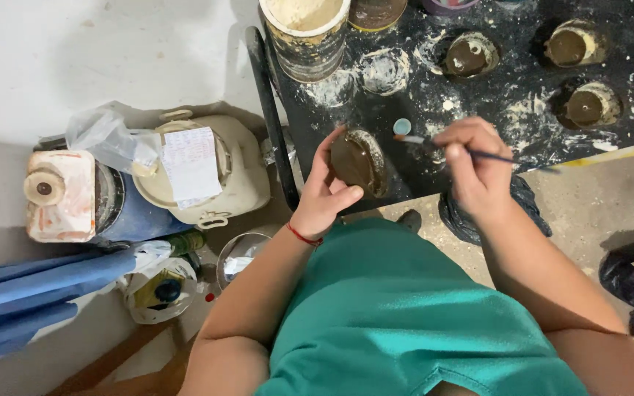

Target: Applying a liquid coating to the interior surfaces of dental molds using a small brush at a laboratory bench.

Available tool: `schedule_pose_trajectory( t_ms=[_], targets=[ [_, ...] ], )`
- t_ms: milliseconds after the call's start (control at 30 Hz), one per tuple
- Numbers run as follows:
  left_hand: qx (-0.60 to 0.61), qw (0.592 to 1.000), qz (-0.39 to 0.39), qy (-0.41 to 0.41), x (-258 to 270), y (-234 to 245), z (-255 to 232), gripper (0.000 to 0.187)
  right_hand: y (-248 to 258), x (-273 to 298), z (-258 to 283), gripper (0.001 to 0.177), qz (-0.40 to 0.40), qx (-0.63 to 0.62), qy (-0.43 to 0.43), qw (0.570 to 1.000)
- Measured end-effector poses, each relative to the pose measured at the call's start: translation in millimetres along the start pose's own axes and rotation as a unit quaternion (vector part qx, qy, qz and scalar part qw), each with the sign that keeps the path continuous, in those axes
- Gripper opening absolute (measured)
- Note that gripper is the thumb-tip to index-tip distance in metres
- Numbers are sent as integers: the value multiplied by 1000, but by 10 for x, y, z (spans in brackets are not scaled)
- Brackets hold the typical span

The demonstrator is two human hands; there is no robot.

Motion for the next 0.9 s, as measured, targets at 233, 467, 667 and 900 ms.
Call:
schedule_pose_trajectory(
  t_ms=[233, 467, 667, 900],
  targets=[
    [-12, 1000, -4, 7, -20, -136, -37, 106, -186, -58, 446, 20, 84, 46, 122, 988],
    [-84, 996, -11, 19, 14, -194, -93, 108, -162, -270, 717, 22, 107, 42, 140, 983],
    [-115, 993, -11, -3, 21, -285, -153, 107, -154, -304, 762, 26, 121, -10, 86, 989],
    [-186, 982, -12, -29, -17, -467, -353, 99, -22, -347, 800, 21, 118, 0, 66, 991]
  ],
)
Point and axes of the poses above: each hand's wrist, its own x-axis away from the middle knuckle, its own y-axis out of the back of the hand, z = x × y, the point moved 4 cm from there along -x, towards the middle knuckle, and after that the axes turned 9 degrees about y, right-handed, at the moved point
